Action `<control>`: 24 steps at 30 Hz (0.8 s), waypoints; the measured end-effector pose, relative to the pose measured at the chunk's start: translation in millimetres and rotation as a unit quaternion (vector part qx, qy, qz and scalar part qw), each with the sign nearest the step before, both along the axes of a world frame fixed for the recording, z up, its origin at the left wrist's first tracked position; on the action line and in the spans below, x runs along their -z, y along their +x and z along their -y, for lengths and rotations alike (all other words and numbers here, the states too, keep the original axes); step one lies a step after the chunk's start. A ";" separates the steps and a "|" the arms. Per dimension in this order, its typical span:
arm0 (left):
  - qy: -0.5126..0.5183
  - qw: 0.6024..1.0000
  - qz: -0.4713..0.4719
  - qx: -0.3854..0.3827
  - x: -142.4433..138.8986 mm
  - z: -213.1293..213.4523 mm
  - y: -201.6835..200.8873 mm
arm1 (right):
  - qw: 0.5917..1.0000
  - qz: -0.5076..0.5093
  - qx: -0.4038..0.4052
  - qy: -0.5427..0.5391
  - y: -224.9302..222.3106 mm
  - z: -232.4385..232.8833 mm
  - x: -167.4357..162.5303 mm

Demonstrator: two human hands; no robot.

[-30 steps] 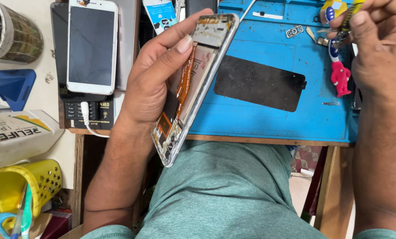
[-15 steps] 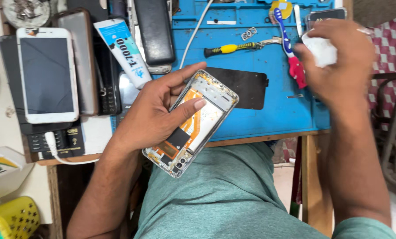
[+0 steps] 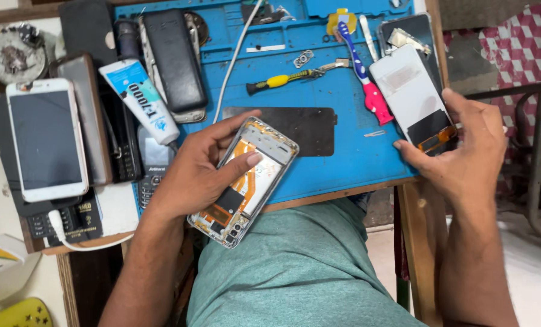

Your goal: The person cleans the interior frame of a disassembled smartphone using a toothbrush and a small metal tool. They remove debris from the frame edges and corners, then place the cleaned frame onto the phone's internal components.

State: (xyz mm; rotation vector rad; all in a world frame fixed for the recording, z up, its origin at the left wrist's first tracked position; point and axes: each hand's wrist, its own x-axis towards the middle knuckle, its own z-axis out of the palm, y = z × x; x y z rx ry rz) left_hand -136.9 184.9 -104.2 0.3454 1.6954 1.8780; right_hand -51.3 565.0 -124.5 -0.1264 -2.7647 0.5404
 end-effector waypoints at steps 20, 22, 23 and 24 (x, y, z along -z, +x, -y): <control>-0.031 0.999 0.014 -0.003 0.8 -0.5 1.7 | 0.982 -0.100 -0.114 0.115 -80.8 15.8 -12.5; -0.043 0.999 0.004 -0.005 0.4 1.6 1.6 | 0.983 -0.082 -0.125 0.103 -87.8 7.0 -7.5; -0.036 0.999 0.002 -0.005 0.4 2.6 2.0 | 0.984 -0.074 -0.126 0.100 -90.4 5.1 -5.3; -0.029 1.000 -0.002 -0.006 0.7 3.1 0.8 | 0.985 -0.071 -0.116 0.103 -90.2 5.3 -4.2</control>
